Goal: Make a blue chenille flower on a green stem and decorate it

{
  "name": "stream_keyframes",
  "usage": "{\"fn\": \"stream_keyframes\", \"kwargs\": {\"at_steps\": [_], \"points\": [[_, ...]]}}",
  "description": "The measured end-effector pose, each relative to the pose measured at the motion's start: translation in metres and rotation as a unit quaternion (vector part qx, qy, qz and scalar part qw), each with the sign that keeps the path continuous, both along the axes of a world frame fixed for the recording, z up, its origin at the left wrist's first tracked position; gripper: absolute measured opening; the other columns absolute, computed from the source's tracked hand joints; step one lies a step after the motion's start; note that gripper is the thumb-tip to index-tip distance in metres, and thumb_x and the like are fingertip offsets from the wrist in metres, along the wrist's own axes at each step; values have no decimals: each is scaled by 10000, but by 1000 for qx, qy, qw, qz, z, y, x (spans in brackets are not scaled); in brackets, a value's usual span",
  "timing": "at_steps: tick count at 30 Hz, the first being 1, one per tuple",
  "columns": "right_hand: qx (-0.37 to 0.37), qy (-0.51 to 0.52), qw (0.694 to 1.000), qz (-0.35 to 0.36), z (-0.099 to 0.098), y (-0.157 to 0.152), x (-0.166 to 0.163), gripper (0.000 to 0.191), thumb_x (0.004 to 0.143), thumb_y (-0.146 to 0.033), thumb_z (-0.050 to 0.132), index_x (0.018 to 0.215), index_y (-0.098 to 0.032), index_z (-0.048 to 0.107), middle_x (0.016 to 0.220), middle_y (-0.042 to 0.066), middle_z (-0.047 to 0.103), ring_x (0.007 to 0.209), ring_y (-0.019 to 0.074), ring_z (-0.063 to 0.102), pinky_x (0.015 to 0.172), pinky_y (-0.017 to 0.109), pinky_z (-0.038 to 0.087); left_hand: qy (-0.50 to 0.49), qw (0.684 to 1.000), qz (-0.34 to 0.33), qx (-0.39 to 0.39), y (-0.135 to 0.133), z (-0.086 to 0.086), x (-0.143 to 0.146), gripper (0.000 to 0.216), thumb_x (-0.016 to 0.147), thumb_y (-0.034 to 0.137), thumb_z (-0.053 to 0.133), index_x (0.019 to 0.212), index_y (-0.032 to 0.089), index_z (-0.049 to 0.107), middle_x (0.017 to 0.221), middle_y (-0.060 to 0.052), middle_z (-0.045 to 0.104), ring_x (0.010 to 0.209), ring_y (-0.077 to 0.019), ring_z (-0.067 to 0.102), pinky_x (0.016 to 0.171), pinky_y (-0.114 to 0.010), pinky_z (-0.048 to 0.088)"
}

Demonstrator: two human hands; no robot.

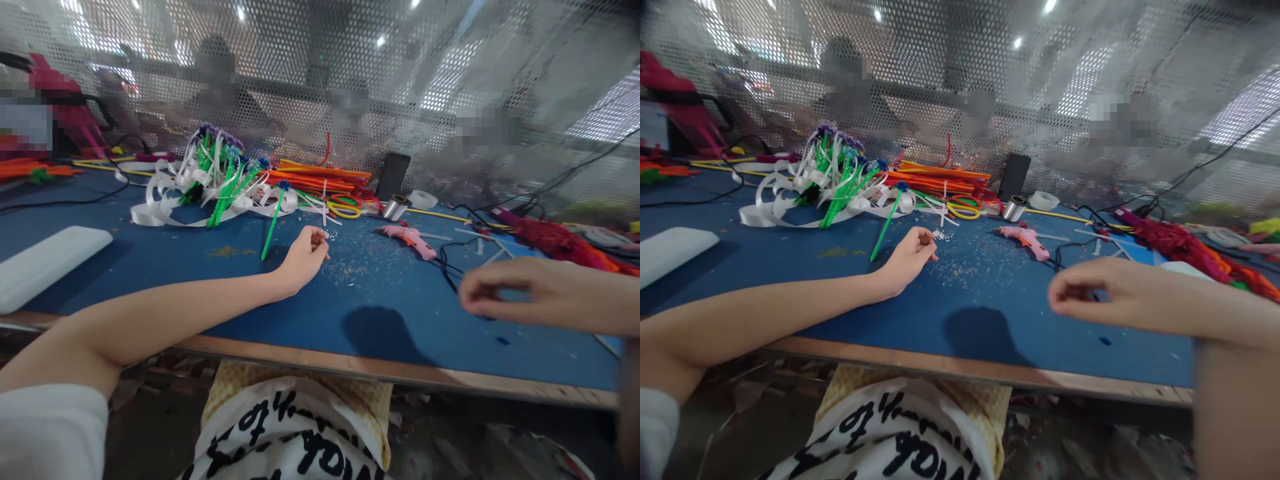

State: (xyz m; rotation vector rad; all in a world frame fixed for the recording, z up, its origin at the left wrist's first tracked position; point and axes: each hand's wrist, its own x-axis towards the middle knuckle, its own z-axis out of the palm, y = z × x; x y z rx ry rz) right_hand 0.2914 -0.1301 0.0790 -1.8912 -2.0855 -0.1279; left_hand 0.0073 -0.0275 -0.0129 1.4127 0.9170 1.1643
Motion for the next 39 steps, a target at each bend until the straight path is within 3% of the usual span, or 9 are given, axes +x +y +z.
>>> {"fn": "stream_keyframes", "kwargs": {"at_steps": [3,7,12,15,18,21,23,29,39], "points": [[-188,-2,970,157,7,25,-26,360,850,-518,692,667,-234,569,633,13,626,564,140,519,565,311,385,-23,999,-20,27,-1,2,2,127,937,85,497,1002,187,457,897,25,510,726,-80,610,772,-276,478],[-96,117,972,179,-8,73,-72,378,824,-546,668,1013,-222,704,1074,86,732,827,208,624,729,330,441,-83,992,-64,73,-1,13,6,159,925,76,527,1009,192,458,865,34,511,730,-78,584,766,-258,490],[-152,343,910,177,-20,96,-84,347,771,-520,696,630,-203,681,685,28,654,705,188,545,700,329,395,-131,988,-78,35,4,37,4,190,909,52,545,1017,192,475,832,41,530,706,-71,566,771,-252,481],[-100,438,875,179,-16,96,-80,422,806,-556,594,556,-223,524,869,53,682,859,205,579,762,337,435,-160,985,-61,-24,4,49,2,194,900,24,535,995,183,477,772,49,526,668,-67,555,758,-247,477],[-80,559,800,205,-14,91,-80,483,837,-563,529,541,-233,338,903,52,656,969,218,600,862,372,477,-183,979,-63,-66,-1,51,2,191,897,15,524,981,178,470,754,45,534,659,-66,537,751,-244,479],[-95,695,678,218,-18,85,-80,504,830,-538,634,566,-247,319,625,-10,451,718,186,544,796,376,497,-171,979,-63,-94,-7,42,0,172,905,43,540,984,178,468,762,46,530,665,-62,527,756,-236,473],[-112,725,648,206,-21,82,-78,477,847,-603,616,595,-262,399,583,-47,313,570,159,403,647,347,461,-158,980,-62,-105,-8,33,-2,161,908,56,547,983,177,472,749,51,518,665,-63,535,759,-236,469],[-154,690,686,172,-39,83,-79,235,766,-385,776,920,-220,714,621,-63,428,527,93,303,500,267,263,-91,988,-90,-86,-10,22,-10,143,902,112,602,1005,178,528,825,32,548,752,-92,556,816,-281,477],[-111,594,780,161,-54,76,-91,307,775,-420,795,1000,-210,795,852,55,780,568,92,397,538,274,316,-85,990,-102,-41,-10,17,-10,219,923,164,614,1126,160,531,849,15,614,831,-100,590,831,-260,437]]}}
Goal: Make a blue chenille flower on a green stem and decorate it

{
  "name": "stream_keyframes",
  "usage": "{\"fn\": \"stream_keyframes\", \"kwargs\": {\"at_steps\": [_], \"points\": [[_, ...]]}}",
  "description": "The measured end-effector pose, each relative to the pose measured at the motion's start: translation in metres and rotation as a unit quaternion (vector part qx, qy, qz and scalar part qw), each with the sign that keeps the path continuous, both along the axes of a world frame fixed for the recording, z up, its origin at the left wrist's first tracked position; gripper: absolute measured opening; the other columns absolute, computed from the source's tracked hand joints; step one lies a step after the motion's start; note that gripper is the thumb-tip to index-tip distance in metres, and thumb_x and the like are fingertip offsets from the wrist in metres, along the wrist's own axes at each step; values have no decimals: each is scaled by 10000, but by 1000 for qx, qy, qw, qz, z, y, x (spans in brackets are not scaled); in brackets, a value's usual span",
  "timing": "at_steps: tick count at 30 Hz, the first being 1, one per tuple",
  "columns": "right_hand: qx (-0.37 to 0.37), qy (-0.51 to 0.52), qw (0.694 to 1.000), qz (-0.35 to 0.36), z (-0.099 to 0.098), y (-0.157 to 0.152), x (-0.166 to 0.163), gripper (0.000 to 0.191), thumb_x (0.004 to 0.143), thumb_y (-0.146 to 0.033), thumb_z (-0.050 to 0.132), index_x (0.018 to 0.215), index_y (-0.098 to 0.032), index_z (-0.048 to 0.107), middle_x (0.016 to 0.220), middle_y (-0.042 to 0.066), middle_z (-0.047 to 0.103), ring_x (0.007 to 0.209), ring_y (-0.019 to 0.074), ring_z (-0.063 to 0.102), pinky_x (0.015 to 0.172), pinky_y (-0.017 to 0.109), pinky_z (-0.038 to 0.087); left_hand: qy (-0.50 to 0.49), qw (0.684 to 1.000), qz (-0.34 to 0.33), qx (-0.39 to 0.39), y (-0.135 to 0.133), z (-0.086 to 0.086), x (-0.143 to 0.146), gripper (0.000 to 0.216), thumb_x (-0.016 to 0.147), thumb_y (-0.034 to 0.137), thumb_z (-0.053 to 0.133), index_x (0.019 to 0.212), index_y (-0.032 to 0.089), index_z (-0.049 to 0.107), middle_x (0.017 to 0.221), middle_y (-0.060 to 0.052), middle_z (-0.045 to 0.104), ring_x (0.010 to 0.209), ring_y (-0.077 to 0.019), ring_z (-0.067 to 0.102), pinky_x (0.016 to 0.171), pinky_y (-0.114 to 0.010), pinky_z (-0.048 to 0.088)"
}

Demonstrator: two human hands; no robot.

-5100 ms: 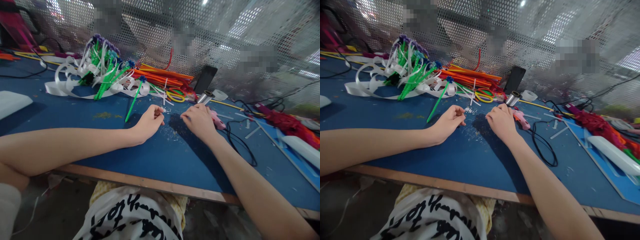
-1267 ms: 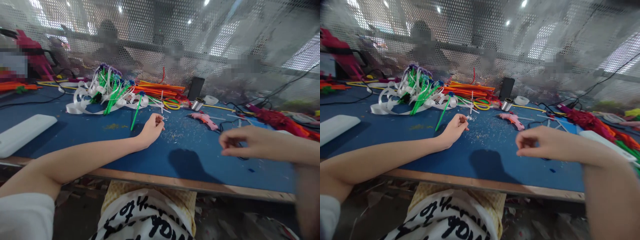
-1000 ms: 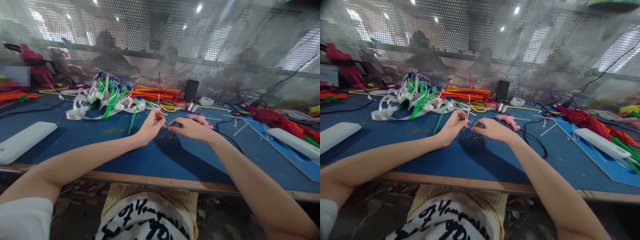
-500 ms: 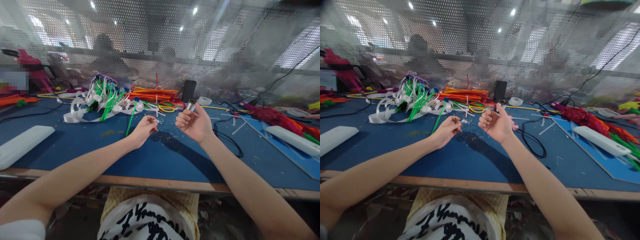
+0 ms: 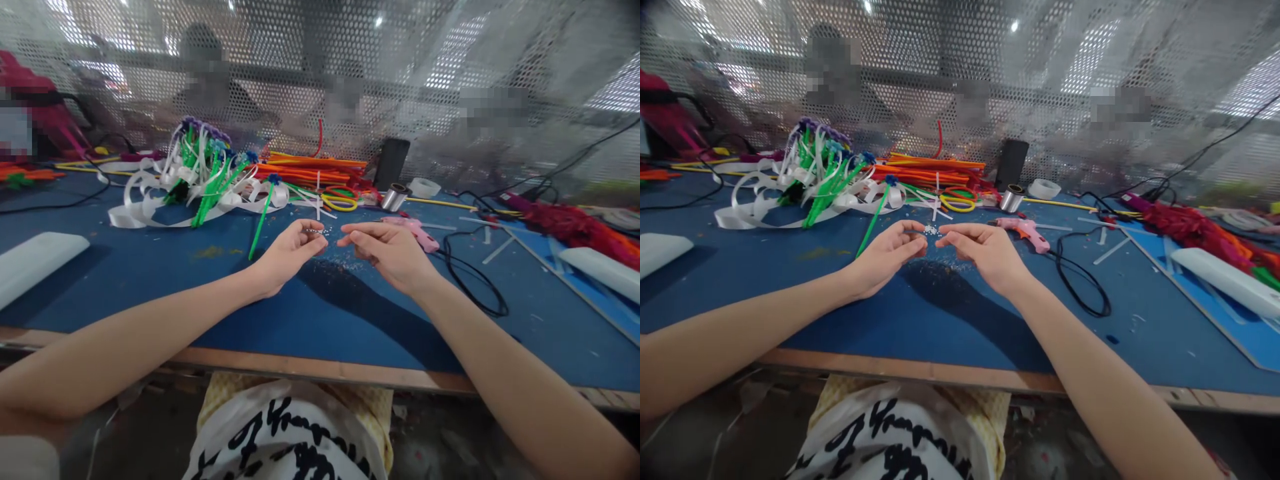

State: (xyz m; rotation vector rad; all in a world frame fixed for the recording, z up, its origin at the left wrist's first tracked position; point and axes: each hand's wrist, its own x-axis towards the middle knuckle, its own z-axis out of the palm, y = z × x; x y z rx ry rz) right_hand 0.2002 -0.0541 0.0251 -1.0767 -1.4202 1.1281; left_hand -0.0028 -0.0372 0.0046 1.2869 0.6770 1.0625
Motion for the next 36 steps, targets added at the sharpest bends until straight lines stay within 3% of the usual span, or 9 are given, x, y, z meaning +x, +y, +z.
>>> {"fn": "stream_keyframes", "kwargs": {"at_steps": [4,8,12,18,32,36], "points": [[-16,-5,999,42,3,-5,-4,281,768,-411,803,978,-223,811,813,46,770,562,92,406,538,276,322,-71,997,-26,-25,-3,1,-1,268,899,160,665,1125,179,522,871,16,634,895,-109,641,923,-282,466],[0,-19,999,26,-4,-4,-7,255,770,-364,808,990,-236,820,725,6,719,548,83,409,528,269,302,-130,986,-83,-61,-5,6,-3,287,889,111,667,1121,180,513,856,16,655,889,-119,682,1019,-361,494],[15,-51,999,9,-8,-4,-6,284,779,-382,797,1028,-246,819,649,-15,669,527,91,414,514,276,309,-123,986,-81,-79,-5,6,-3,253,893,84,657,1096,173,534,846,15,668,869,-105,682,1038,-373,506],[60,-190,979,-47,1,-9,-6,181,781,-375,789,923,-273,840,750,15,762,645,161,615,623,321,473,-92,987,-81,-100,1,3,-4,227,918,46,593,1106,158,533,834,9,672,866,-114,697,1018,-360,511],[86,-198,974,-75,1,-8,-8,135,815,-316,748,899,-245,826,884,41,802,841,219,726,782,350,563,-120,975,-96,-162,3,2,-5,211,915,49,592,1090,164,561,836,-14,700,864,-111,693,1035,-360,509],[63,-191,978,-50,-1,-7,-7,249,801,-379,767,988,-222,816,842,40,792,742,192,693,687,325,531,-121,976,-84,-162,3,1,-5,215,913,32,586,1089,154,560,844,-17,699,865,-103,698,1019,-318,518]]}}
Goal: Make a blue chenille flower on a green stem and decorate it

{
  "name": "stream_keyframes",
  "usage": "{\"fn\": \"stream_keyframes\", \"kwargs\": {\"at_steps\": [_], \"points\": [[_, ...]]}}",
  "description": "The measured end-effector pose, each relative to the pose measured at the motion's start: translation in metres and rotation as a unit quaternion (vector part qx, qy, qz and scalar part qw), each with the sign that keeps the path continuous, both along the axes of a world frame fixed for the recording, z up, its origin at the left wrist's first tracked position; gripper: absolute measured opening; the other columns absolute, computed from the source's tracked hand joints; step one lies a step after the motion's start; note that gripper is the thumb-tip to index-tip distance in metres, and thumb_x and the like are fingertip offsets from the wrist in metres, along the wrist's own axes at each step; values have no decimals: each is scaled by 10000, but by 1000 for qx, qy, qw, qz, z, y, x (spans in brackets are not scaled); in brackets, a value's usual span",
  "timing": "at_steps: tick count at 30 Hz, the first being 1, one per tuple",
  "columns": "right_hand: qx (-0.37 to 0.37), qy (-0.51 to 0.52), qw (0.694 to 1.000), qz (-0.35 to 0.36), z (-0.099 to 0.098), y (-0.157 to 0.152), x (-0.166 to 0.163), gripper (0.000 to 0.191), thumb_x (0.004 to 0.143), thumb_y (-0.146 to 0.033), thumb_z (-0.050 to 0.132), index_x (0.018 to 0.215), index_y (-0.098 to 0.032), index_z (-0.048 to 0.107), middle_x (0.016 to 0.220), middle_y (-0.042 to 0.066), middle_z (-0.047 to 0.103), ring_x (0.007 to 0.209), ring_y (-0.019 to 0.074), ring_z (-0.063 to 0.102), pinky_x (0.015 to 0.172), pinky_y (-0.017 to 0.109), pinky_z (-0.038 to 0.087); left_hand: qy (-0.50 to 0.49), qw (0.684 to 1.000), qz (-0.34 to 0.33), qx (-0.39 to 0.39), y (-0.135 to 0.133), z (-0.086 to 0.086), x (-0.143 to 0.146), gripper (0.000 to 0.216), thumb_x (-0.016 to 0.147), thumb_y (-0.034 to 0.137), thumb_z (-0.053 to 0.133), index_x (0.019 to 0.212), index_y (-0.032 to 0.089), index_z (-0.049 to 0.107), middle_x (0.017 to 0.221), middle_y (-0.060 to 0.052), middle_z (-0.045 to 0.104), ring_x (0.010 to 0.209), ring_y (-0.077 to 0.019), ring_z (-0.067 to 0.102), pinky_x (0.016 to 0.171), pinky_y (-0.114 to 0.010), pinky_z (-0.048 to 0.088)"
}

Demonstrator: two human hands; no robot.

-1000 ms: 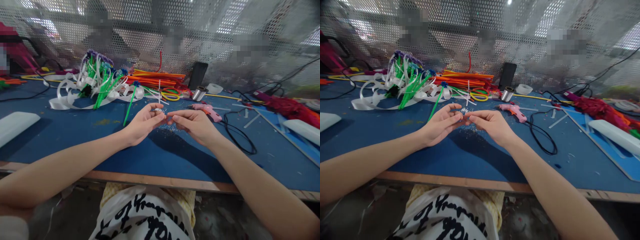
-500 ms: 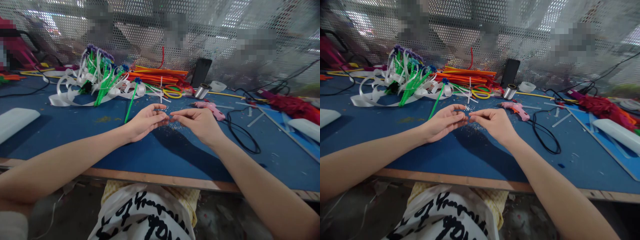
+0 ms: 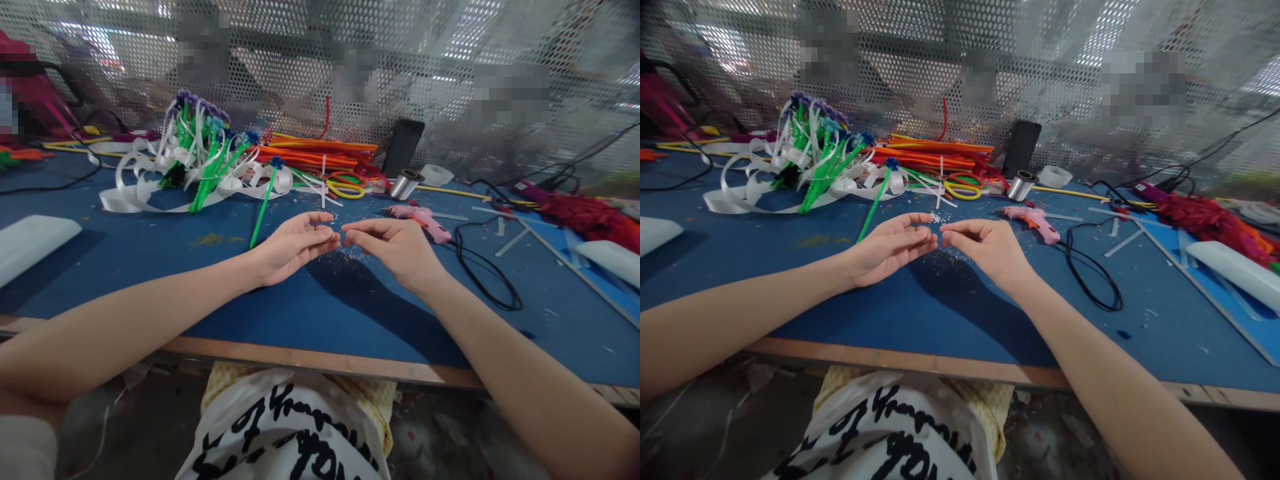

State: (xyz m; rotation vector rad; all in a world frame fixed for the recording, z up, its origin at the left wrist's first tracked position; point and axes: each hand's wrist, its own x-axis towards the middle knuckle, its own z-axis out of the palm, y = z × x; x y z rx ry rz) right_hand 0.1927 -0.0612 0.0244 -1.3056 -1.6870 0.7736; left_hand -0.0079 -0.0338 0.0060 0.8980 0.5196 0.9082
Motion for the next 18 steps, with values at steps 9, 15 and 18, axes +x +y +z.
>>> {"fn": "stream_keyframes", "kwargs": {"at_steps": [9,15,18], "points": [[-39,-38,999,-2,-1,0,2,266,726,-449,812,831,-205,819,787,55,768,687,188,641,624,314,473,3,1000,-4,-11,0,0,0,223,919,22,586,1101,148,557,842,-21,695,841,-91,696,967,-264,527],[6,12,1000,10,0,-3,-3,192,748,-370,771,741,-191,702,680,7,680,579,117,539,534,261,414,-5,999,-10,-32,-2,2,1,210,931,26,571,1102,148,556,836,-25,700,825,-90,692,963,-270,525],[44,96,994,32,0,-9,-9,185,753,-309,766,692,-207,624,815,37,742,708,155,646,618,280,494,-8,998,-35,-44,-4,4,0,213,946,65,580,1133,160,545,842,-16,699,808,-92,692,942,-287,538]]}}
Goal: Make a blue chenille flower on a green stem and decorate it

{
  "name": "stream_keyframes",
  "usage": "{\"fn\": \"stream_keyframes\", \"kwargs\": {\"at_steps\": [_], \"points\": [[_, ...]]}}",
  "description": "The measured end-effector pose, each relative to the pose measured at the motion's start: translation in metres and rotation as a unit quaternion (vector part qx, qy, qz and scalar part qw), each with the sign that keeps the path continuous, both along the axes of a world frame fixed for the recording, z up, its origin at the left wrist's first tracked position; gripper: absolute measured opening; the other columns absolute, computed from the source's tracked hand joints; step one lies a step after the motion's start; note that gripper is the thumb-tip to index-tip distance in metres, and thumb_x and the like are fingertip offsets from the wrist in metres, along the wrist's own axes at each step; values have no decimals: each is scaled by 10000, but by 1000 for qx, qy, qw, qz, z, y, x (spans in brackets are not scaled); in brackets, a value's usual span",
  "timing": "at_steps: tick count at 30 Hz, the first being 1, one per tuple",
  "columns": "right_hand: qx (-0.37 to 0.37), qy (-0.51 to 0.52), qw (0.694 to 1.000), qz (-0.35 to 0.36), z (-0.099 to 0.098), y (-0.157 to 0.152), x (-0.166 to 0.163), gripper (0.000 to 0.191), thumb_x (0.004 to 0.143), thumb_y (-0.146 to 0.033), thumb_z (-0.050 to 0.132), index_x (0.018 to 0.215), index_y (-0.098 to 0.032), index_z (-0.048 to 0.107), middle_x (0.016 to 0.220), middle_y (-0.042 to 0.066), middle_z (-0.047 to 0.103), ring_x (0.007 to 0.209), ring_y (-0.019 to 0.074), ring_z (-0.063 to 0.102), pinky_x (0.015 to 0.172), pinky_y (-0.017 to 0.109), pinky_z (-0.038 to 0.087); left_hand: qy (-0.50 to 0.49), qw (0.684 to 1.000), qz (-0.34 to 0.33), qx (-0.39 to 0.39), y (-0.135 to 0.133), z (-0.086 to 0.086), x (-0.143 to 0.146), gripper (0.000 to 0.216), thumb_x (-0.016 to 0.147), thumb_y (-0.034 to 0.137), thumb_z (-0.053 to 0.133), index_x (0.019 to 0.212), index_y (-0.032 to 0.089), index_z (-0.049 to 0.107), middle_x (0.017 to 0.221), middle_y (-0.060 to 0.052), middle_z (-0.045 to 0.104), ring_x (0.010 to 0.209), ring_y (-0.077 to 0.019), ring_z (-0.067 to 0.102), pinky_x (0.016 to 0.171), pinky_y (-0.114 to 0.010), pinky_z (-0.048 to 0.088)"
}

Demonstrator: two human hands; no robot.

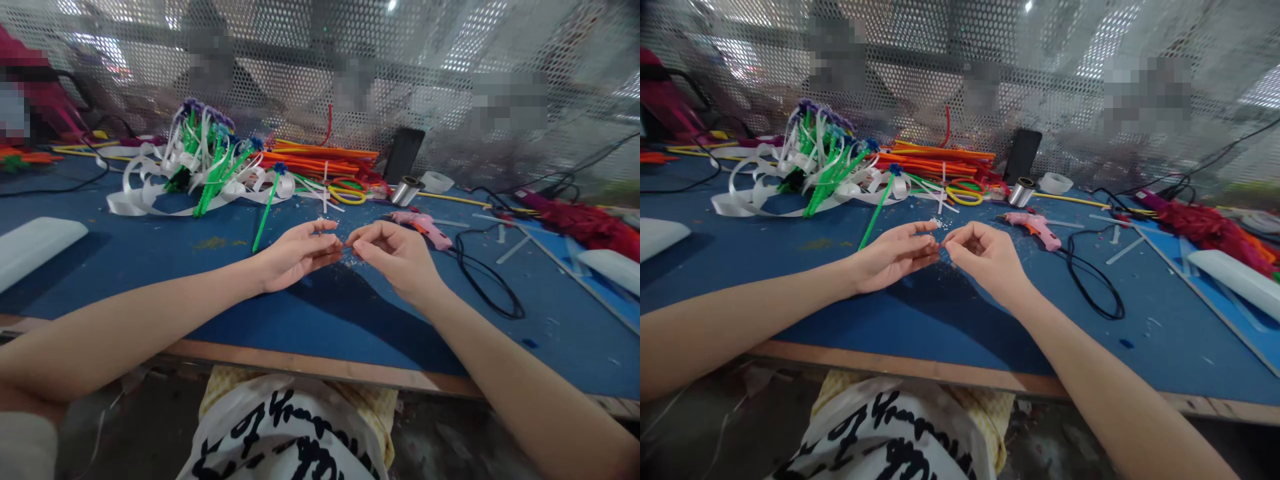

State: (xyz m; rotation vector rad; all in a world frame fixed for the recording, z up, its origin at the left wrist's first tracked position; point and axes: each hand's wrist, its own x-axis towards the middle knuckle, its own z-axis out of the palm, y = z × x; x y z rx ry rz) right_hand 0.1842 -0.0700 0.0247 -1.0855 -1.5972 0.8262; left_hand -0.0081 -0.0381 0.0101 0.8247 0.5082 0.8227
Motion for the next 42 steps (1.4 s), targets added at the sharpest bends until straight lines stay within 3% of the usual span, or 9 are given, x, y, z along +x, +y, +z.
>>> {"fn": "stream_keyframes", "kwargs": {"at_steps": [3,8,32,42], "points": [[45,45,998,18,1,-6,-5,196,792,-252,747,681,-221,588,900,49,773,817,188,703,738,333,547,-10,1000,-26,-1,-1,0,-1,245,946,98,607,1172,163,538,857,-12,700,798,-92,695,935,-295,541],[101,22,995,11,2,-10,-7,131,821,-180,723,720,-226,653,938,55,784,857,200,729,828,373,571,-25,999,-42,11,-1,-3,-2,352,887,113,705,1192,170,538,872,-6,708,806,-100,705,924,-278,527],[131,-26,991,18,1,-12,-8,137,841,-138,685,746,-225,642,942,50,775,878,199,739,818,355,579,-28,998,-47,9,0,-4,-3,343,904,91,672,1209,178,542,906,-26,725,802,-102,711,944,-300,523],[216,-169,961,-32,-4,-9,-7,113,824,-127,684,793,-230,651,886,33,735,784,182,683,698,321,546,40,999,3,14,-2,-1,0,296,925,88,622,1194,169,528,854,-13,716,767,-97,703,943,-303,514]]}}
